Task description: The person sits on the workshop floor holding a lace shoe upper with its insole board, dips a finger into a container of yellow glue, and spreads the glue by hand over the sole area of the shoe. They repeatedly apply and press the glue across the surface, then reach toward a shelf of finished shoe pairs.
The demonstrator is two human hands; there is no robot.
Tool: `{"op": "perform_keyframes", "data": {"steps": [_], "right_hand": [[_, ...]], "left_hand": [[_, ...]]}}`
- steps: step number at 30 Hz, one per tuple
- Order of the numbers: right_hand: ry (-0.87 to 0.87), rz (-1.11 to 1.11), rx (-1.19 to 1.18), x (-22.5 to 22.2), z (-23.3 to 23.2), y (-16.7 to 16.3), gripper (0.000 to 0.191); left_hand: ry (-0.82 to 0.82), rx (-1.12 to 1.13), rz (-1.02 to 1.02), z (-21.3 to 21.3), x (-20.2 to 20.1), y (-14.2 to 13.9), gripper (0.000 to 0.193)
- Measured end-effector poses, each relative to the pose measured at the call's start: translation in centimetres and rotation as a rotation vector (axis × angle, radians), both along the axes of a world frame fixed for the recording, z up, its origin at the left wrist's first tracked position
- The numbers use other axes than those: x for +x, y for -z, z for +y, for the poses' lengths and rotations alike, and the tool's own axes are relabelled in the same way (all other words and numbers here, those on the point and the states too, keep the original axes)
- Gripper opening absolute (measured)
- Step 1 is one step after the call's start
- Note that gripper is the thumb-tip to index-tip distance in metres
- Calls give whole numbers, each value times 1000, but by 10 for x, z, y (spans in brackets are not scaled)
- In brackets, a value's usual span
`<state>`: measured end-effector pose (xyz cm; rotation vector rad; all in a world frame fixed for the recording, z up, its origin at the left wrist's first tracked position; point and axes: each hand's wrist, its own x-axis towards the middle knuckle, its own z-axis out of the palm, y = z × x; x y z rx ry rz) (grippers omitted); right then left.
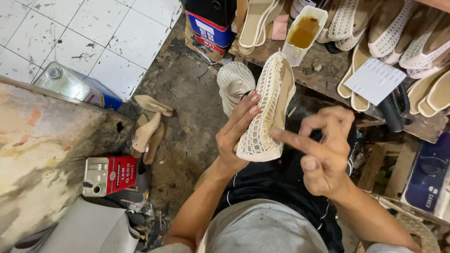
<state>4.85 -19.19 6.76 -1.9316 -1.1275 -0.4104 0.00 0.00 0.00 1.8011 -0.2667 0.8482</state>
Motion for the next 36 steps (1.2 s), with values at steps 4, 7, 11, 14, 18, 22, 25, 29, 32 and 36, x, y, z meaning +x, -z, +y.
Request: {"op": "perform_keyframes", "data": {"steps": [4,7,11,14,18,22,25,29,32,36], "right_hand": [[-8,-36,-15,-2,-30,7,58],[11,-60,-16,-13,-38,-22,59],[-37,-96,-23,-26,-31,-22,62],[-28,-147,-13,-30,-32,-32,57],[-58,-96,-7,-29,-27,-37,61],[-51,-116,-5,-29,-31,-52,56],[-82,-103,-24,-24,-30,-56,56],[-60,-167,-23,-22,-29,-60,51],[-89,-74,-13,-18,-28,-61,53],[-61,-175,-51,-15,-26,-60,46]], "left_hand": [[38,5,-41,-33,-4,8,55],[66,-27,-22,-42,-23,-19,58],[68,-29,-36,-37,-35,-19,58],[69,-50,-33,-35,-43,-27,61],[52,-44,-19,-34,-46,-35,59],[58,-32,5,-32,-48,-49,59],[80,-57,27,-34,-46,-53,60],[106,-87,54,-32,-44,-57,61],[142,-116,74,-31,-43,-58,62],[180,-150,81,-26,-43,-58,64]]}}
